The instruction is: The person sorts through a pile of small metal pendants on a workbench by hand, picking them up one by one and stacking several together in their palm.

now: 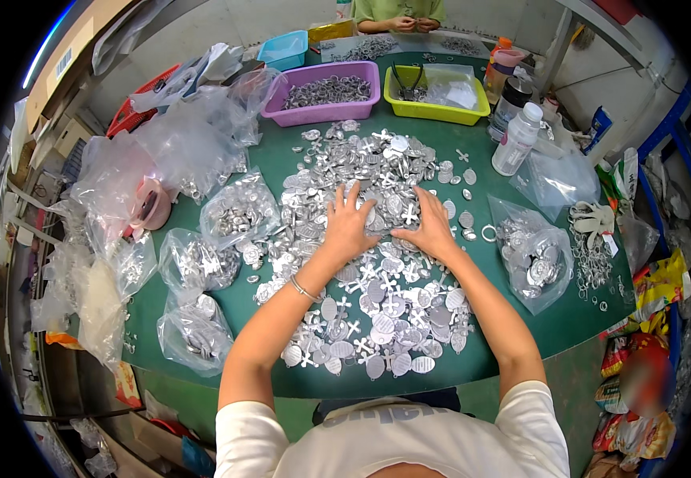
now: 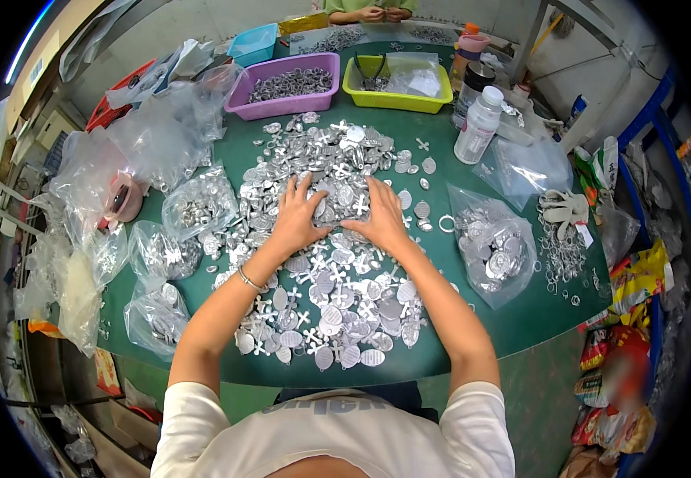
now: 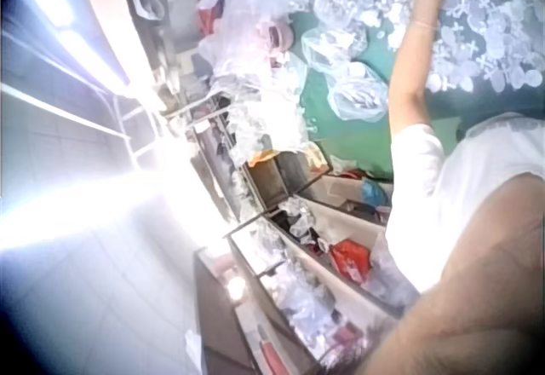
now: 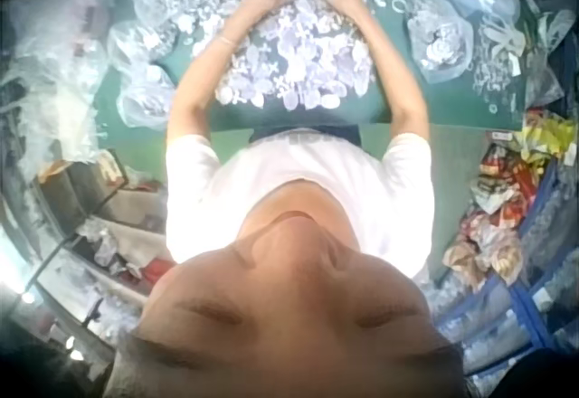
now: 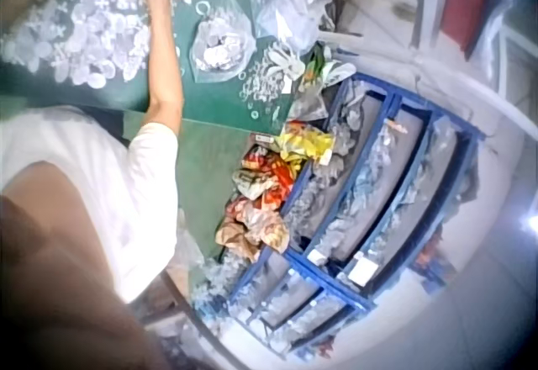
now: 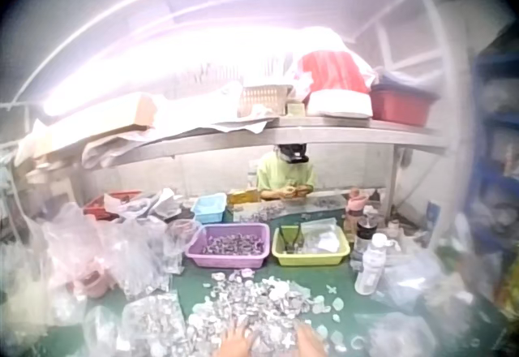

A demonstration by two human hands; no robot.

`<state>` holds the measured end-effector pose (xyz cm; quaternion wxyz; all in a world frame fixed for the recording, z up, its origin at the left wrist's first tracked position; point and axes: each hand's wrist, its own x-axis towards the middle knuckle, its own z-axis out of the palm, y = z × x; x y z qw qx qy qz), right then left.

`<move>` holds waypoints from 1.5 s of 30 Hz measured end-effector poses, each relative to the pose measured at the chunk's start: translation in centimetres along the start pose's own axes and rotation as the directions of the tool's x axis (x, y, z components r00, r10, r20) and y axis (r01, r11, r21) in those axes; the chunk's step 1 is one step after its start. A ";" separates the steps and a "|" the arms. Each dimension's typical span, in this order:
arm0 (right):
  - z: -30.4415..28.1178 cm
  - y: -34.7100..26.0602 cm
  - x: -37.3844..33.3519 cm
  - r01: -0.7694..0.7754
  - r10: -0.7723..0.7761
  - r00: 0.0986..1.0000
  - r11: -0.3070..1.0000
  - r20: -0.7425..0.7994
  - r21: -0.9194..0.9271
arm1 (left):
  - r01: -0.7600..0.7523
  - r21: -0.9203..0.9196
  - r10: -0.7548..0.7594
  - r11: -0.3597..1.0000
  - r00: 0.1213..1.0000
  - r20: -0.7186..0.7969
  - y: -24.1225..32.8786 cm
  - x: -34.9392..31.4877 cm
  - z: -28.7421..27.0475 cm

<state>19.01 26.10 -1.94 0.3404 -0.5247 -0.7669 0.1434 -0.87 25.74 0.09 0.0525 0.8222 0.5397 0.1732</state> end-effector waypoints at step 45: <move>-0.6 -5.4 -2.4 0.090 -0.089 0.996 0.960 -0.016 0.266 | -0.059 -0.475 0.028 0.878 0.997 -0.070 2.1 -4.9 -0.4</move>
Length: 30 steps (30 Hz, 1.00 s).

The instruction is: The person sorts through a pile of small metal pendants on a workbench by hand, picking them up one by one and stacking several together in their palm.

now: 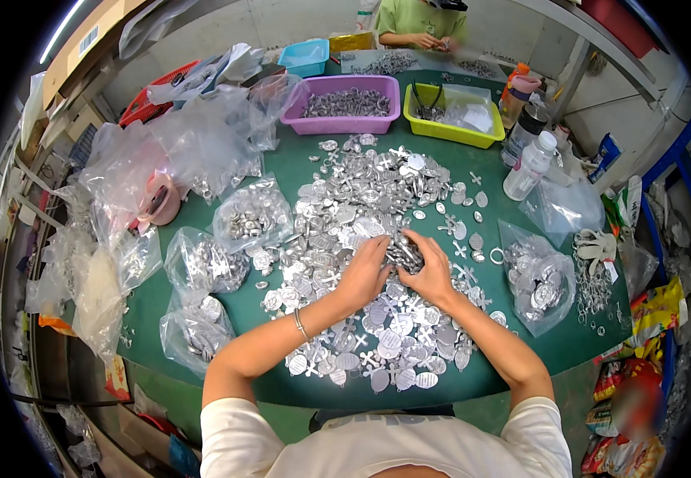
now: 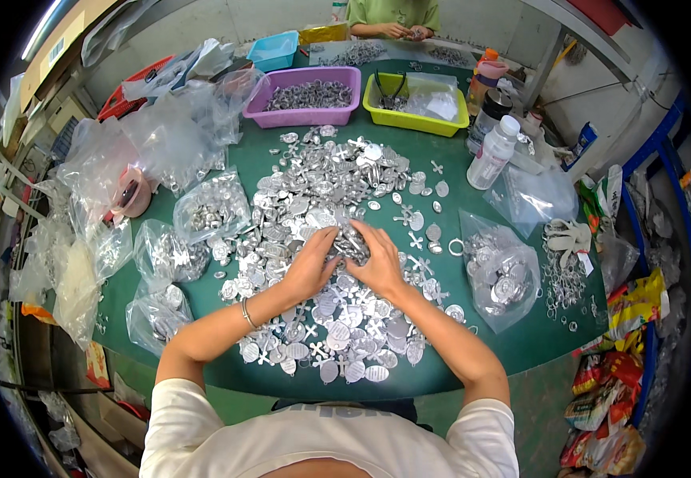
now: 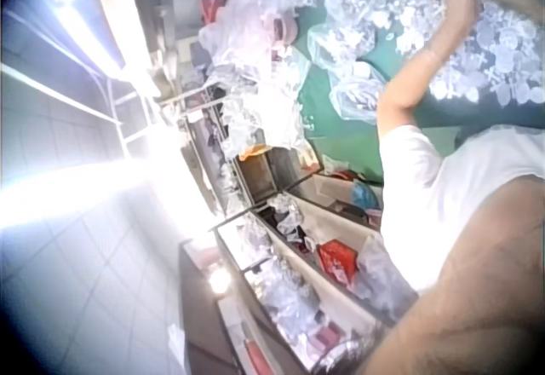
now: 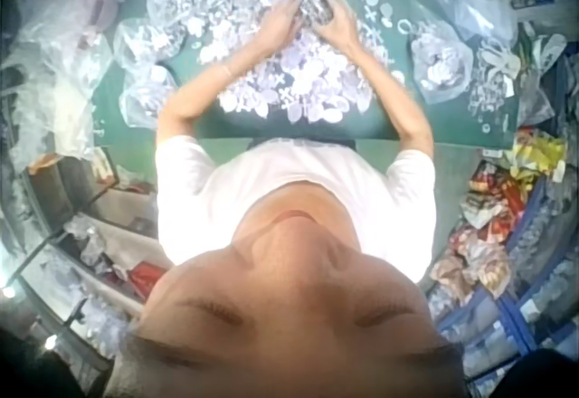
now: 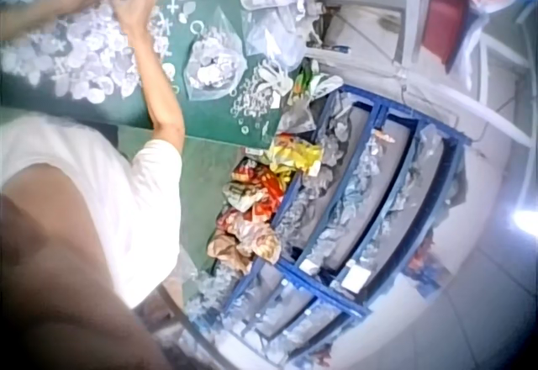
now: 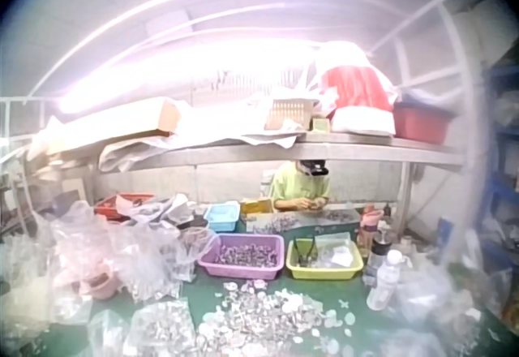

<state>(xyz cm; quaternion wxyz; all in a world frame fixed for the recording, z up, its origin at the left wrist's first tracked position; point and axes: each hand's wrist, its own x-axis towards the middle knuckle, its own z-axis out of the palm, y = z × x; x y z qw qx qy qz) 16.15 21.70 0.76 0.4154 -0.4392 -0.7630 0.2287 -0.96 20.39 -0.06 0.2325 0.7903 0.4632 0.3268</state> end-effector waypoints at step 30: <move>-3.9 -1.5 -4.6 0.086 -0.081 0.996 0.947 0.028 -0.310 | 0.012 0.160 0.010 0.987 0.990 -0.138 3.8 -4.7 -0.6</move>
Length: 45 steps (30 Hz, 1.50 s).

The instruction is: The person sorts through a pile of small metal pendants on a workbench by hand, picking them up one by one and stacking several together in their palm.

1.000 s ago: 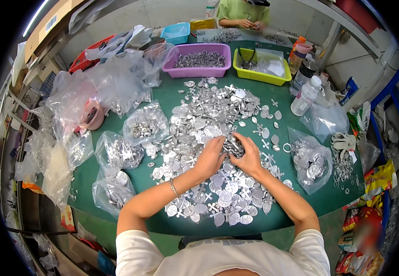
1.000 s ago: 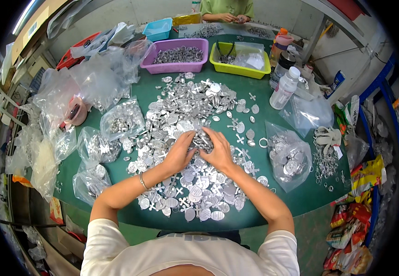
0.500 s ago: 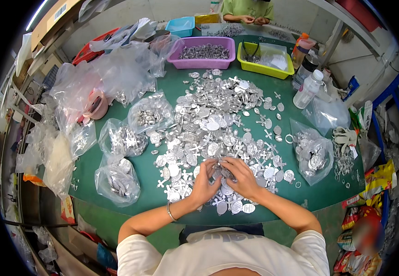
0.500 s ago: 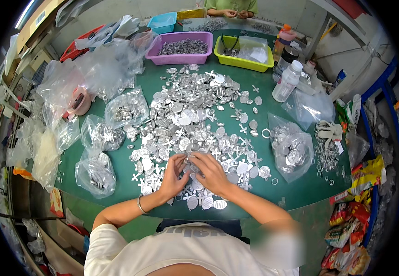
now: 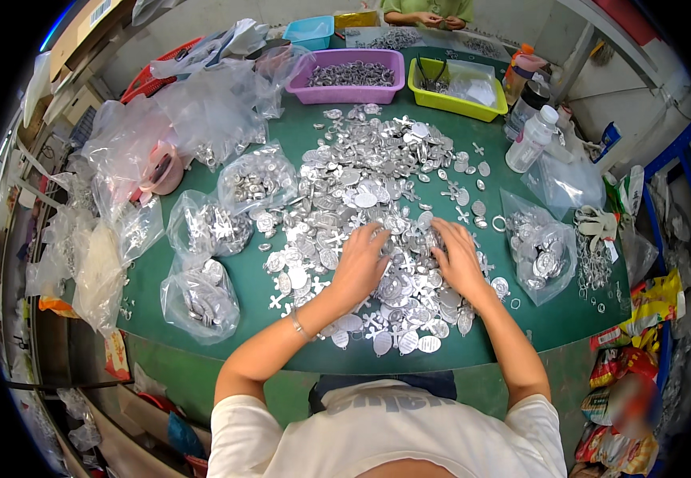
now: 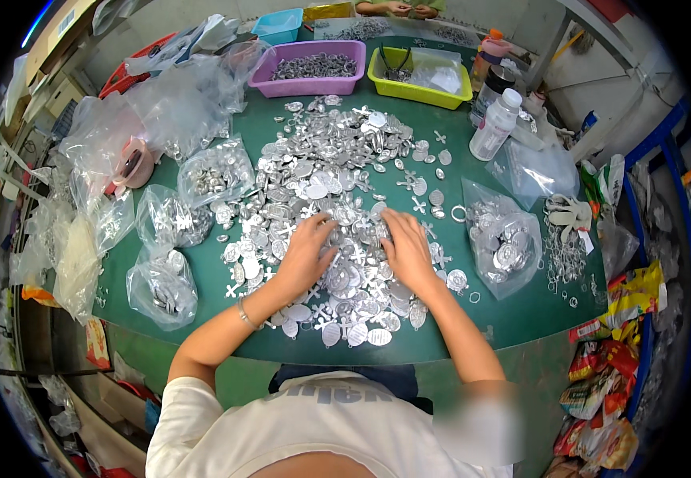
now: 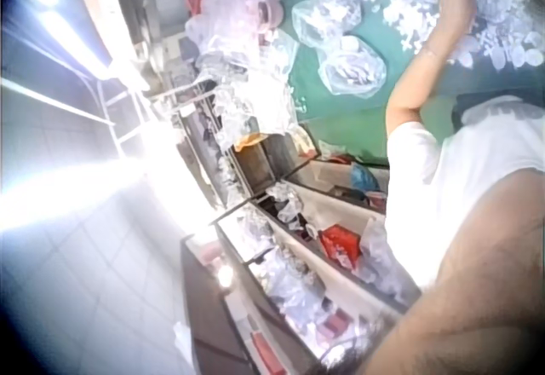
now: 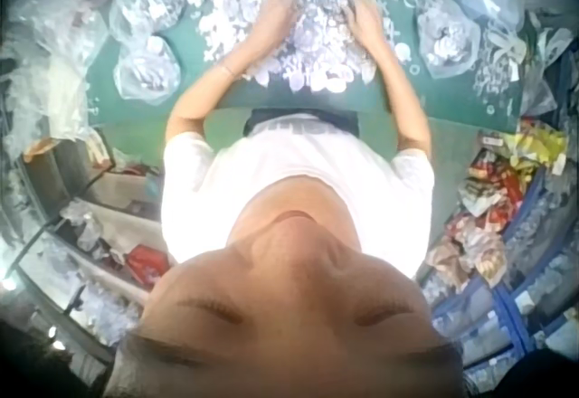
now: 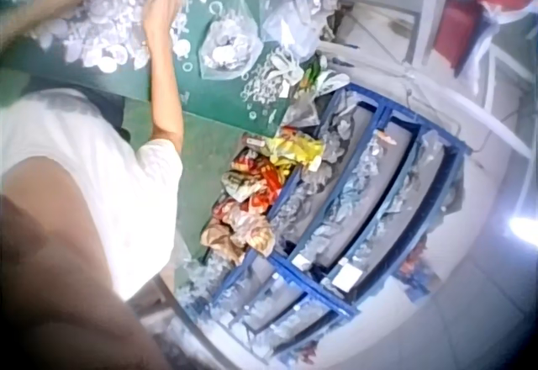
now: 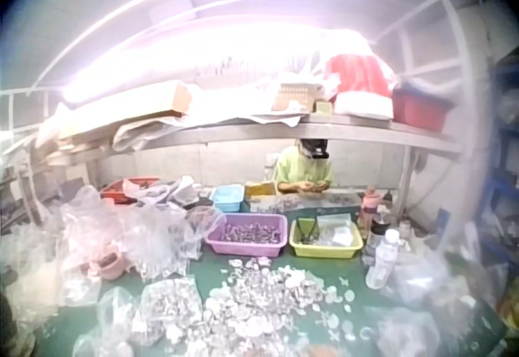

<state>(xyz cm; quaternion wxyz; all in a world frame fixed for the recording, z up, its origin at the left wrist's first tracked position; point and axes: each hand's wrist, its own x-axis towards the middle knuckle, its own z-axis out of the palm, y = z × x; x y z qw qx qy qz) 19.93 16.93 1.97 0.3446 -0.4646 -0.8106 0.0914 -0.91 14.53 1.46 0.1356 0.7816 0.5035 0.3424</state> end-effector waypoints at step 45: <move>0.6 -5.3 -3.4 -0.120 0.097 0.921 0.992 0.378 0.039 | 0.280 -0.059 -0.252 0.958 0.923 0.292 2.2 -4.4 -1.6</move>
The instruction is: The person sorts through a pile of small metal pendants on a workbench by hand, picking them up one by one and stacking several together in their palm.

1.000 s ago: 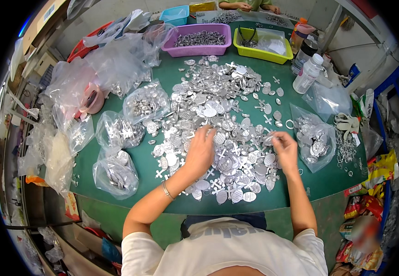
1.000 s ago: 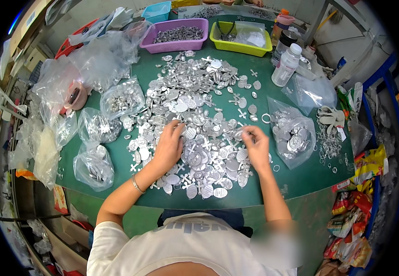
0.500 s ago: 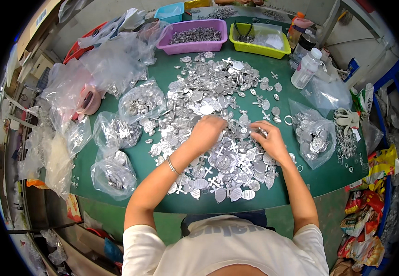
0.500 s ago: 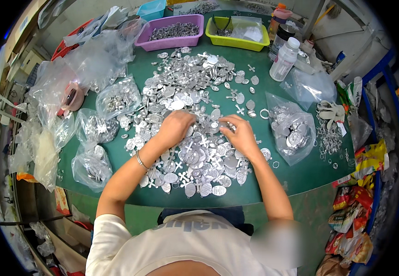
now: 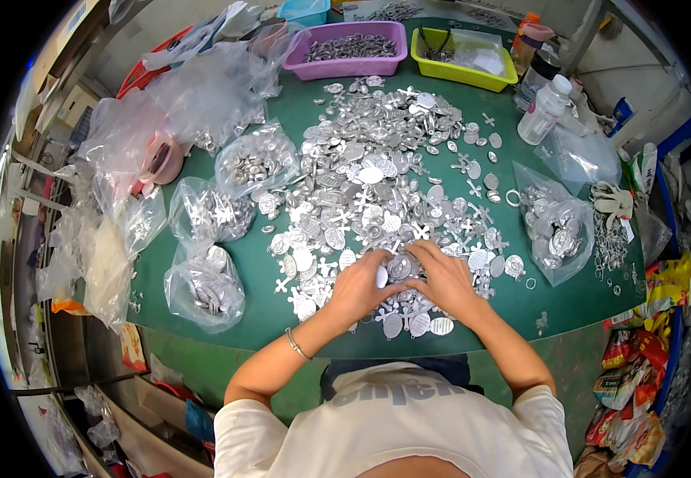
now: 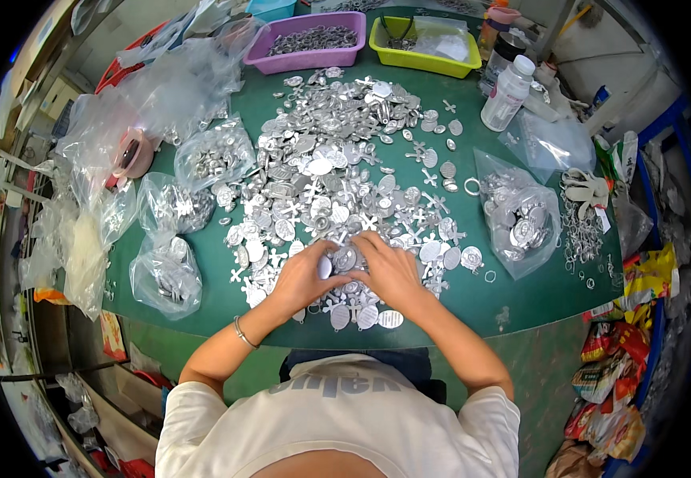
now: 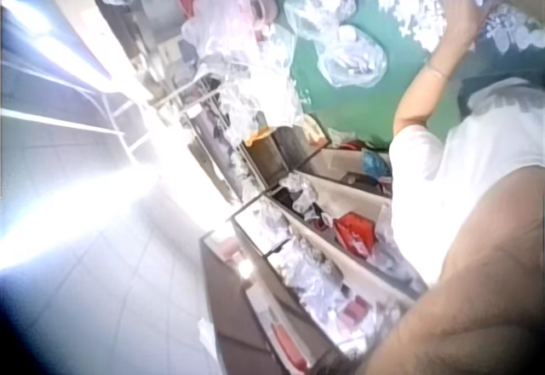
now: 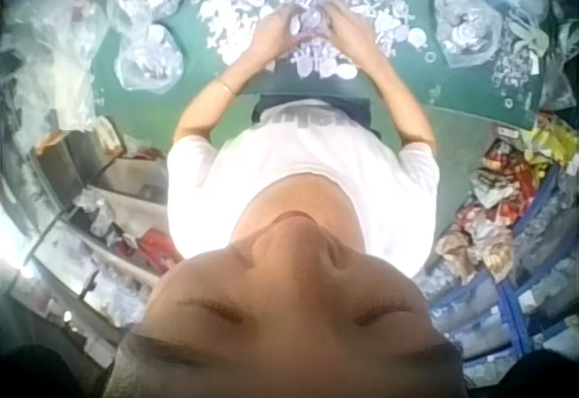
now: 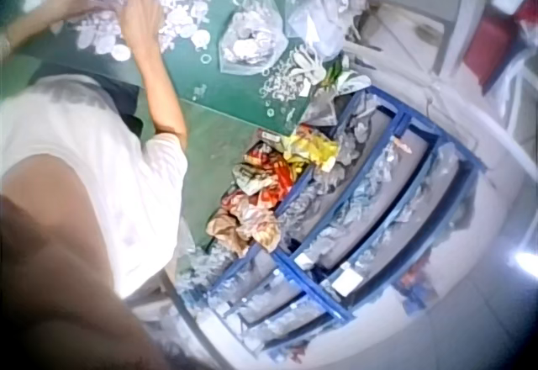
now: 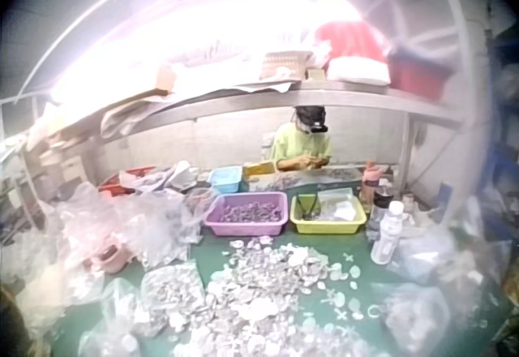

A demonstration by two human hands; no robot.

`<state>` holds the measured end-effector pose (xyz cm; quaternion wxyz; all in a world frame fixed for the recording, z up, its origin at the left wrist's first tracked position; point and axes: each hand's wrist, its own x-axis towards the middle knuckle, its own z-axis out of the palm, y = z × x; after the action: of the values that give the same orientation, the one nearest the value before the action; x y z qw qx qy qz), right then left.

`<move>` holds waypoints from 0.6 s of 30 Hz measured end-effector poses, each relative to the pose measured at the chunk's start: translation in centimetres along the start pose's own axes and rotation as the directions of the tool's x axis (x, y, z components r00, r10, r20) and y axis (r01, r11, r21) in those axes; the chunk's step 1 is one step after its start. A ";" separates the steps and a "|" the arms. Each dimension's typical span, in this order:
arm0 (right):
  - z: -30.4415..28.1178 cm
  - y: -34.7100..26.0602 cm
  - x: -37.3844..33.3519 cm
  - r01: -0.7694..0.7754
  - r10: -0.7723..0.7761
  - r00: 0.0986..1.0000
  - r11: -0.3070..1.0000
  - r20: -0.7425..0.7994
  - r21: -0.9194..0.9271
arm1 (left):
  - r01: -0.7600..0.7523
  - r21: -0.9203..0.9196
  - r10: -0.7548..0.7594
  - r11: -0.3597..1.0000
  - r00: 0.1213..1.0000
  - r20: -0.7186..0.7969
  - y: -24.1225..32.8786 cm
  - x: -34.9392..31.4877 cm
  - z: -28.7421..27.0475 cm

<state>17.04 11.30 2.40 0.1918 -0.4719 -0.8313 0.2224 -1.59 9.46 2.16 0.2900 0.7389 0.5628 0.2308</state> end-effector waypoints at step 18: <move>-2.2 1.6 0.6 -0.176 0.204 0.968 0.967 -0.148 0.184 | 0.194 -0.963 -0.195 -0.189 0.953 0.231 -3.4 -0.6 -0.6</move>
<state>19.06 12.96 3.39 0.2773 -0.5486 -0.7413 0.2697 -4.58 9.62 0.27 0.7782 0.1652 0.2969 0.5282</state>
